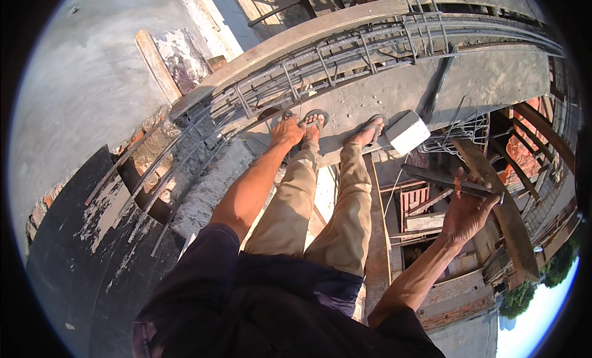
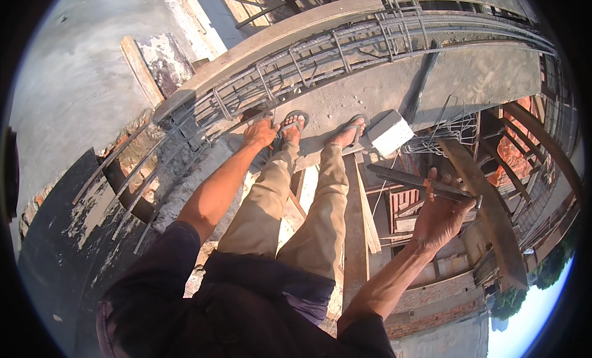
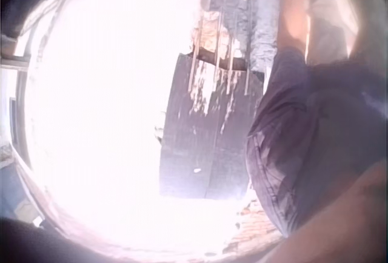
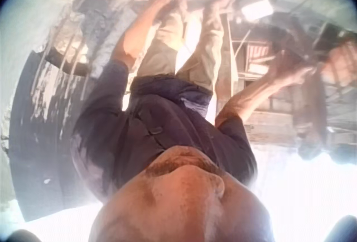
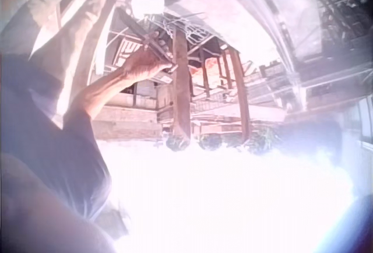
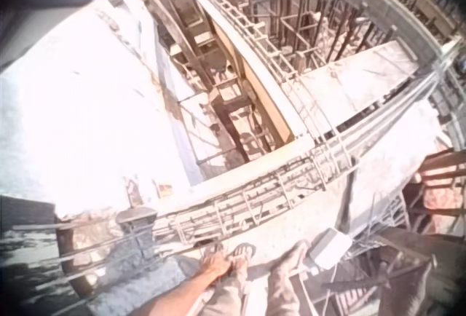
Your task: The person secures rebar mesh together using wire and pliers, twisting the wire around the intersections by hand and with the tool to tighten it.
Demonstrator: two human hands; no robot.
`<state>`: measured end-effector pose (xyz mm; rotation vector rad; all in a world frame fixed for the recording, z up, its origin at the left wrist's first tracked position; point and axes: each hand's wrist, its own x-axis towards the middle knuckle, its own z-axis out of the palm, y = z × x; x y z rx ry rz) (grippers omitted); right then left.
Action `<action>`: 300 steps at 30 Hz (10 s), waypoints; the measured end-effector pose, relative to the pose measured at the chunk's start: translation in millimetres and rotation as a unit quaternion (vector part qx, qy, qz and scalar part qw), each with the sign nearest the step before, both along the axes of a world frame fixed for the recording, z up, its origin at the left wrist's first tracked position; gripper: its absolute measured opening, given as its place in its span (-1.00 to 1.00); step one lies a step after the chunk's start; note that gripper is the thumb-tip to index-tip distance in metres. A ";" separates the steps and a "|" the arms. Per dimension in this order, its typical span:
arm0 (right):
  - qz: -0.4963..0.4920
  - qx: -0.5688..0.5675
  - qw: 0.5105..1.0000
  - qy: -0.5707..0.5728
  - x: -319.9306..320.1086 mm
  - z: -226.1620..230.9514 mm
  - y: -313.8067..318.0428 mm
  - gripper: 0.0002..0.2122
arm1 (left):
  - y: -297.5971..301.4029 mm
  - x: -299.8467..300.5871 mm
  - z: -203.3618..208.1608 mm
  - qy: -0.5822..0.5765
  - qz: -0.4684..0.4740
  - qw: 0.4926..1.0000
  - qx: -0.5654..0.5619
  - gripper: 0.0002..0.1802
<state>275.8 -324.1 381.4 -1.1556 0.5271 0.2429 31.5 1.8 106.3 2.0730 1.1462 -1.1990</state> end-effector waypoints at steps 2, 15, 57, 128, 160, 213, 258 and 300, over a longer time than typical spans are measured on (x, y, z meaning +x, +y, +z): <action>-0.012 0.044 0.997 0.055 -5.6 12.2 24.3 -0.62 | -3.2 -8.7 26.0 0.014 0.022 0.999 -0.034 -0.42; 0.084 0.380 0.835 0.389 -126.2 37.2 45.8 -0.49 | -41.4 -43.6 135.8 -0.062 0.113 0.986 -0.103 -0.53; 0.439 -0.299 0.783 0.324 -103.5 -50.5 -56.0 -0.82 | -175.6 -85.4 74.0 -0.304 0.112 0.945 -0.039 -0.40; 0.288 -0.316 0.831 0.355 -301.5 -4.9 -42.2 -0.85 | 5.1 -96.8 123.7 -0.210 0.139 0.939 -0.236 -0.60; 0.201 -0.529 0.793 0.227 -455.4 30.4 37.7 -0.44 | 77.2 -66.3 240.8 -0.057 0.147 0.920 -0.360 -0.31; -0.315 -0.686 0.632 0.177 -387.7 210.7 -152.1 -0.60 | 23.7 5.2 267.5 -0.014 -0.149 0.943 -0.296 -0.42; -0.282 -0.707 0.605 0.231 -383.5 223.1 -144.1 -0.59 | 21.9 -35.6 266.0 -0.081 -0.079 0.955 -0.274 -0.49; -0.244 -0.749 0.567 0.239 -384.3 209.8 -153.8 -0.66 | 22.7 -66.8 243.1 -0.118 0.042 0.946 -0.298 -0.50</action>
